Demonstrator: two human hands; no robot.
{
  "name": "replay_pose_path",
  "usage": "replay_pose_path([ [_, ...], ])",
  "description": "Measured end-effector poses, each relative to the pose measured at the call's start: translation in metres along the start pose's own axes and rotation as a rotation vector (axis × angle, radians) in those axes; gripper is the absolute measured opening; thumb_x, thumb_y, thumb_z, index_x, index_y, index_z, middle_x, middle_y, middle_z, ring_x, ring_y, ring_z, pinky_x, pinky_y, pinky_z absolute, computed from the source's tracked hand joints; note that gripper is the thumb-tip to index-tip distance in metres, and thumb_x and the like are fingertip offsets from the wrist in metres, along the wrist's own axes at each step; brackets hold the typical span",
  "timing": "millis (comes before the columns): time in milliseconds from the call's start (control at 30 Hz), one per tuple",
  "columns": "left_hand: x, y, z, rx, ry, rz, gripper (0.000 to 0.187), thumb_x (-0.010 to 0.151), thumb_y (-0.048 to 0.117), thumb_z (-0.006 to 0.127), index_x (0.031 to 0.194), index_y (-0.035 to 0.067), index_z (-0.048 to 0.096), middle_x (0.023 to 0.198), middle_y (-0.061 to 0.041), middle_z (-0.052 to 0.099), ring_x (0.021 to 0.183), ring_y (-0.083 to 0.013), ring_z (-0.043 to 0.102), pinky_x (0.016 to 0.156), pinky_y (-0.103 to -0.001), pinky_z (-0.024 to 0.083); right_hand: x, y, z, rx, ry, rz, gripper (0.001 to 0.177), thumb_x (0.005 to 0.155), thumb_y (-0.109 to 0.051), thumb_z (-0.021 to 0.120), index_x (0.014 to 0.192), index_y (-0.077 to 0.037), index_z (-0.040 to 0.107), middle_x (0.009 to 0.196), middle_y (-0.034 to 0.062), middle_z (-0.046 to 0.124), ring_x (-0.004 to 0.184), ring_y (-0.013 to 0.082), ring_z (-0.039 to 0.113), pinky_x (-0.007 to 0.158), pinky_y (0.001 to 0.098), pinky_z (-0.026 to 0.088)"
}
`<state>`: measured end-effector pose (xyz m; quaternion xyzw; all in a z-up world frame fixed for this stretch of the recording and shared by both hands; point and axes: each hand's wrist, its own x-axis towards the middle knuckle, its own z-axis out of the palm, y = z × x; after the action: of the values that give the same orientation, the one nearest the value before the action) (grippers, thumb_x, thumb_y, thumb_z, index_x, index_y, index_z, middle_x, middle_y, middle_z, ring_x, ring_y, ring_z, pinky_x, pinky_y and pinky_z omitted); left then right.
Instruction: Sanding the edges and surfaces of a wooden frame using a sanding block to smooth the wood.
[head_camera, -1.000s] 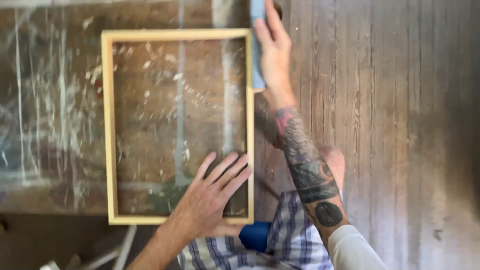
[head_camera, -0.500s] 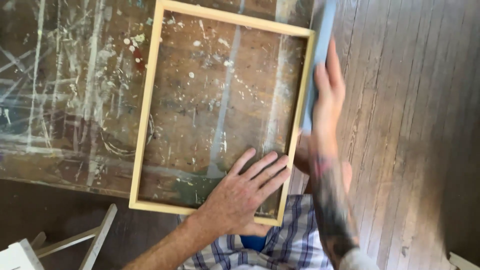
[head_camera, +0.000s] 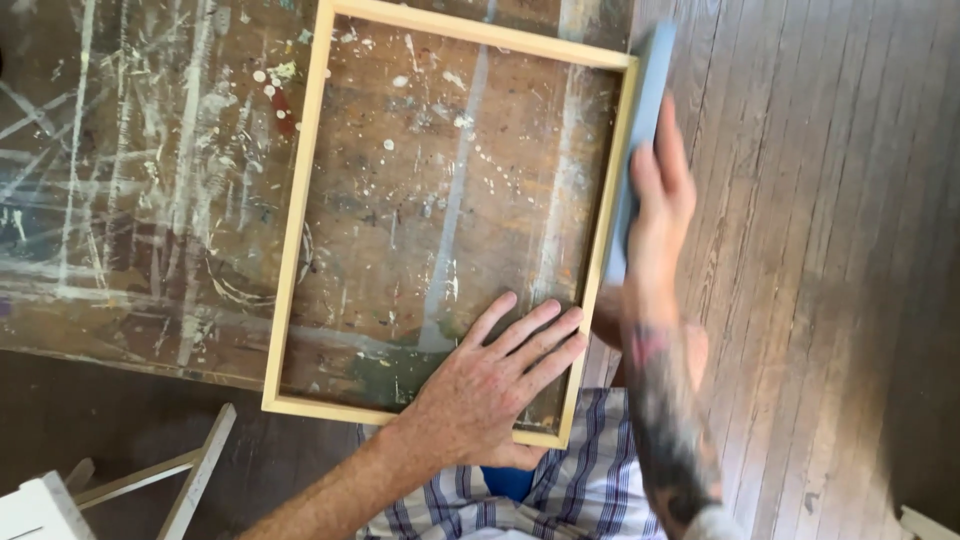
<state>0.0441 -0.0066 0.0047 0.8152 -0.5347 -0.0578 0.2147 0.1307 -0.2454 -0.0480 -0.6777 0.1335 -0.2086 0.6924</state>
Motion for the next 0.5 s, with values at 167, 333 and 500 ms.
replay_pose_path([
  [167, -0.001, 0.002, 0.001, 0.06, -0.013, 0.003, 0.132, 0.057, 0.072, 0.085, 0.159, 0.004, 0.035, 0.167, -0.013, 0.034, 0.154, -0.0313, 0.034, 0.127, -0.057, 0.021, 0.079, 0.031, -0.001, 0.241, -0.078, -0.123, 0.059, 0.109, -0.025, 0.068, 0.156, -0.001, 0.041, 0.162, 0.012, 0.045, 0.148, 0.0201, 0.05, 0.124, 0.0327, 0.044],
  [333, -0.002, -0.001, 0.001, 0.025, -0.012, 0.004, 0.129, 0.061, 0.072, 0.084, 0.158, 0.004, 0.035, 0.166, -0.015, 0.034, 0.154, -0.0331, 0.033, 0.127, -0.058, 0.02, -0.044, -0.019, 0.004, 0.025, -0.031, 0.0, 0.059, 0.109, -0.031, 0.056, 0.158, -0.006, 0.036, 0.167, 0.013, 0.035, 0.155, 0.0199, 0.033, 0.13, 0.0351, 0.027],
  [500, -0.002, 0.003, 0.0, 0.03, -0.043, 0.009, 0.131, 0.06, 0.073, 0.085, 0.159, 0.004, 0.033, 0.168, -0.014, 0.032, 0.155, -0.032, 0.031, 0.128, -0.057, 0.018, 0.027, 0.001, 0.005, -0.126, -0.046, -0.117, 0.06, 0.111, -0.034, 0.054, 0.158, -0.002, 0.034, 0.167, 0.0159, 0.034, 0.159, 0.0291, 0.03, 0.134, 0.0425, 0.021],
])
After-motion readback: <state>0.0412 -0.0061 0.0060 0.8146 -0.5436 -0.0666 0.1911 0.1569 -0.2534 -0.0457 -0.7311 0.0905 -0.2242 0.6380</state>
